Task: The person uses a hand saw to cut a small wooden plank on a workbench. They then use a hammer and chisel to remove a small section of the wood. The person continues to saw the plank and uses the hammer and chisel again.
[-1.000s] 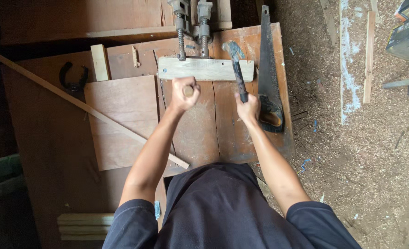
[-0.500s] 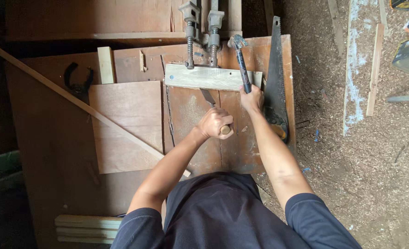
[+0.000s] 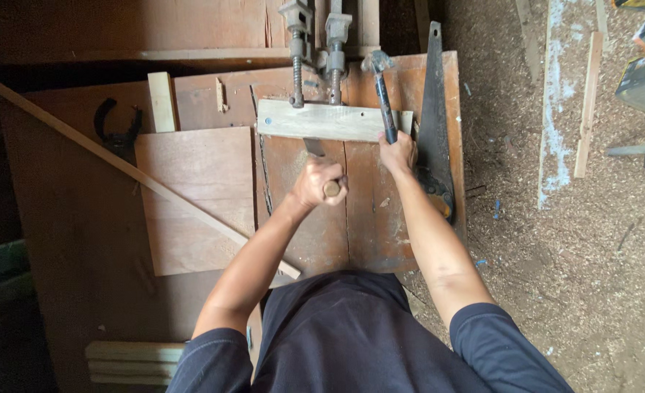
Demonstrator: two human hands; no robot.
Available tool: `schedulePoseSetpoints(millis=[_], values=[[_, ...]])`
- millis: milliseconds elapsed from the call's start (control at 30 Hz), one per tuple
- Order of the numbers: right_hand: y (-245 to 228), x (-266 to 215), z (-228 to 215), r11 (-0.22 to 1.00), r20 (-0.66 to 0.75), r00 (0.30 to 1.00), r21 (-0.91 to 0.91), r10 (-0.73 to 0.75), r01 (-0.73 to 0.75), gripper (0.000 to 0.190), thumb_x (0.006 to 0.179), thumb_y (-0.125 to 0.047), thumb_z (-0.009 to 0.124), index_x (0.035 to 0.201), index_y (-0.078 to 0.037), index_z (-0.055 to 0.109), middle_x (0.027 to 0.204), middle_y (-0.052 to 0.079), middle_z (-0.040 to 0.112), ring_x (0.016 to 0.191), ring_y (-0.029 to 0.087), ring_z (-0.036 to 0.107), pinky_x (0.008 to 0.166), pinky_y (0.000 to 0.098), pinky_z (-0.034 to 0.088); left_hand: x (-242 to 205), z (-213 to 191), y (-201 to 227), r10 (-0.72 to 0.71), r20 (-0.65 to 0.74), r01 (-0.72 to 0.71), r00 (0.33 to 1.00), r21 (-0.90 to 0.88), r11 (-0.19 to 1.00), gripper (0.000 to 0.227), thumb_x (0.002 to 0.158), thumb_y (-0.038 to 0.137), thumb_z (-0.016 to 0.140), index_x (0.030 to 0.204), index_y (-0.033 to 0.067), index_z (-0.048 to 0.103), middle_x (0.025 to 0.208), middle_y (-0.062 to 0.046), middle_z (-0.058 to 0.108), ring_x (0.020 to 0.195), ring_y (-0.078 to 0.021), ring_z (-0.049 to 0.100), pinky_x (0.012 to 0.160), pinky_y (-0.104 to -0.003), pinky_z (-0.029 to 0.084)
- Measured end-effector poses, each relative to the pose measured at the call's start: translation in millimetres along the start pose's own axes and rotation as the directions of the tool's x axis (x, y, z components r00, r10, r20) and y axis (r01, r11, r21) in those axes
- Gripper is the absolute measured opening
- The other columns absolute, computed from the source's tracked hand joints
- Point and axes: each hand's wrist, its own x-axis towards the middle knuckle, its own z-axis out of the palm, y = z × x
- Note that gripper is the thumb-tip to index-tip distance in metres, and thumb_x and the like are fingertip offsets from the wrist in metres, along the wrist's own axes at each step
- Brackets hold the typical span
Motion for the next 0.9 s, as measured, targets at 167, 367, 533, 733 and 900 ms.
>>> schedulePoseSetpoints(millis=[167,367,533,733,900], values=[[-0.9,-1.5,-3.1,1.000,0.013,1.000,0.008,0.002,-0.002,0.025,0.088,-0.039,0.076,0.093,-0.015,0.077,0.088,0.018,0.074,0.087,0.038,0.072,0.078,0.0482,0.055,-15.3,-12.0,-37.1,-0.045,-0.080,0.050,0.996,0.062,0.997,0.023,0.077,0.009,0.060,0.059,0.0144,0.046,0.049,0.000,0.052,0.040,-0.0125,0.049,0.035,-0.028,0.043],[-13.2,-9.9,-16.1,0.999,0.098,0.994,-0.002,0.053,-0.053,0.019,0.091,-0.039,0.073,0.094,-0.020,0.078,0.090,0.013,0.076,0.087,0.032,0.073,0.078,0.0454,0.056,-21.2,-63.8,-41.1,-0.158,-0.398,0.189,0.904,0.040,0.981,0.028,0.085,0.008,0.057,0.058,0.0114,0.047,0.051,-0.002,0.055,0.039,-0.0081,0.043,0.034,-0.026,0.034],[-22.9,-14.6,-23.1,1.000,0.118,0.993,-0.010,0.026,-0.025,0.018,0.090,-0.039,0.073,0.093,-0.022,0.078,0.086,0.011,0.075,0.083,0.029,0.072,0.076,0.0439,0.055,-18.0,-97.8,-3.6,-0.439,-0.524,0.293,0.730,-0.340,0.894,0.026,0.090,0.004,0.053,0.066,0.0066,0.042,0.059,-0.007,0.055,0.050,-0.0142,0.049,0.048,-0.033,0.045],[10.7,-30.3,-1.2,0.992,0.230,0.965,0.001,0.125,-0.129,0.026,0.095,-0.044,0.071,0.085,-0.021,0.069,0.068,0.000,0.063,0.059,0.017,0.057,0.055,0.0395,0.045,-41.6,-92.7,-17.0,-0.699,-0.627,0.242,0.344,-0.660,0.711,0.026,0.086,0.007,0.049,0.062,0.0100,0.039,0.051,-0.002,0.046,0.041,-0.0120,0.039,0.040,-0.034,0.043],[65.8,-65.1,25.4,0.968,0.171,0.985,0.250,-0.022,-0.022,0.035,0.093,-0.037,0.075,0.075,-0.013,0.059,0.065,-0.002,0.056,0.053,0.015,0.050,0.049,0.0366,0.043,-95.3,-96.6,-68.0,-0.888,-0.419,-0.022,-0.188,-0.902,0.430,0.035,0.093,0.023,0.050,0.062,0.0136,0.035,0.048,0.001,0.031,0.043,-0.0146,0.033,0.045,-0.033,0.034]])
